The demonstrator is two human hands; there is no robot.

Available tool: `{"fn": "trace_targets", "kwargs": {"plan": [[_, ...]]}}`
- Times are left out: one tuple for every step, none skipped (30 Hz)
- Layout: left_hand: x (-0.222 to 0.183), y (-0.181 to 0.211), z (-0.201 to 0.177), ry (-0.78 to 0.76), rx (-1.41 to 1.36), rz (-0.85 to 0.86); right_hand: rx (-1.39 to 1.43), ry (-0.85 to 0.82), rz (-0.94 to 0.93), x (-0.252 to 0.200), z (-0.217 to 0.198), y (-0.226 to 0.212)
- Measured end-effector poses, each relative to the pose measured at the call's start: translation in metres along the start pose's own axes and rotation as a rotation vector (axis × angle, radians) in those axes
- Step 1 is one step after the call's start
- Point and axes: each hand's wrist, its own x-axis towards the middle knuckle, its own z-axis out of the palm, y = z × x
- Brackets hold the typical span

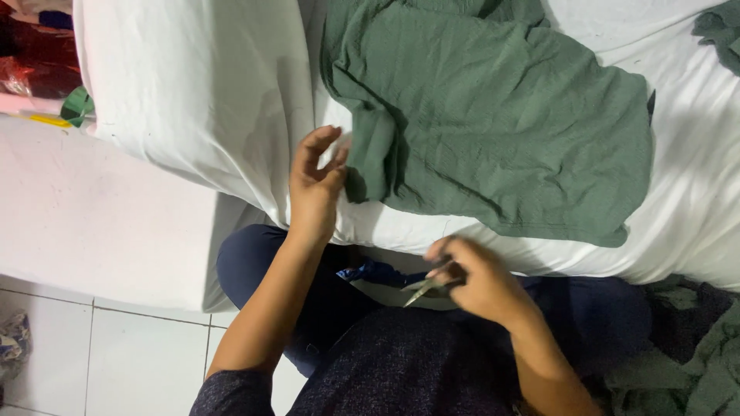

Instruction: Trimming loose threads and excess fabric from a green garment using thread snips.

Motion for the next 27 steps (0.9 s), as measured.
{"fn": "trace_targets", "kwargs": {"plan": [[-0.004,0.009,-0.001,-0.001,0.001,0.001,0.001,0.001,-0.001,-0.001,-0.009,0.011],[-0.009,0.017,-0.001,0.039,0.235,0.125,-0.08,0.256,-0.052,-0.004,-0.018,0.022],[-0.013,0.025,0.0,0.078,0.467,0.252,-0.163,0.51,-0.103,-0.008,-0.028,0.034],[-0.015,0.026,0.001,0.059,0.461,0.248,-0.172,0.524,-0.093,-0.011,-0.043,0.044],[-0.017,0.027,0.003,-0.023,0.659,0.475,-0.392,0.576,-0.101,-0.014,-0.058,0.055],[-0.018,0.028,0.005,-0.107,0.851,0.709,-0.612,0.621,-0.109,-0.017,-0.072,0.066],[-0.02,0.023,0.014,-0.123,0.841,0.712,-0.621,0.633,-0.097,-0.012,-0.073,0.065],[-0.022,0.02,0.023,-0.282,0.929,0.751,-0.477,0.583,0.01,-0.009,-0.075,0.062],[-0.025,0.016,0.032,-0.442,1.014,0.79,-0.332,0.532,0.114,-0.005,-0.077,0.06],[-0.023,0.004,0.033,-0.462,0.996,0.797,-0.343,0.55,0.127,-0.008,-0.083,0.075],[-0.021,-0.007,0.035,-0.508,1.122,0.857,-0.206,0.671,0.172,-0.01,-0.089,0.091],[-0.02,-0.019,0.036,-0.551,1.248,0.916,-0.066,0.787,0.215,-0.015,-0.095,0.105],[-0.015,-0.023,0.034,-0.569,1.229,0.921,-0.078,0.804,0.227,-0.023,-0.108,0.108],[-0.008,-0.025,0.03,-0.502,1.236,0.951,-0.074,0.922,0.195,-0.028,-0.119,0.113],[-0.001,-0.028,0.027,-0.435,1.241,0.98,-0.07,1.039,0.161,-0.033,-0.13,0.118],[0.004,-0.026,0.02,-0.45,1.24,0.986,-0.066,1.051,0.168,-0.036,-0.132,0.12],[0.01,-0.024,0.012,-0.42,1.307,0.921,-0.102,1.037,0.22,-0.04,-0.133,0.122],[0.016,-0.023,0.003,-0.38,1.372,0.854,-0.139,1.016,0.267,-0.041,-0.135,0.125],[0.017,-0.019,0.003,-0.385,1.372,0.859,-0.137,1.022,0.269,-0.037,-0.128,0.118],[0.016,-0.015,0.003,-0.317,1.43,0.832,-0.076,0.965,0.321,-0.034,-0.12,0.11],[0.016,-0.01,0.002,-0.247,1.488,0.804,-0.015,0.906,0.372,-0.031,-0.112,0.103],[0.012,-0.005,0.013,-0.252,1.49,0.805,-0.012,0.908,0.375,-0.03,-0.107,0.109],[0.009,-0.001,0.023,-0.187,1.506,0.793,-0.008,0.92,0.416,-0.028,-0.102,0.115],[0.005,0.005,0.033,-0.123,1.522,0.782,-0.003,0.935,0.457,-0.026,-0.096,0.121],[0.002,0.008,0.049,-0.129,1.524,0.786,0.002,0.939,0.46,-0.025,-0.094,0.122],[-0.002,0.011,0.064,-0.202,1.423,0.831,-0.006,0.93,0.477,-0.025,-0.093,0.122],[-0.007,0.014,0.079,-0.274,1.32,0.873,-0.013,0.922,0.494,-0.024,-0.091,0.123]]}}
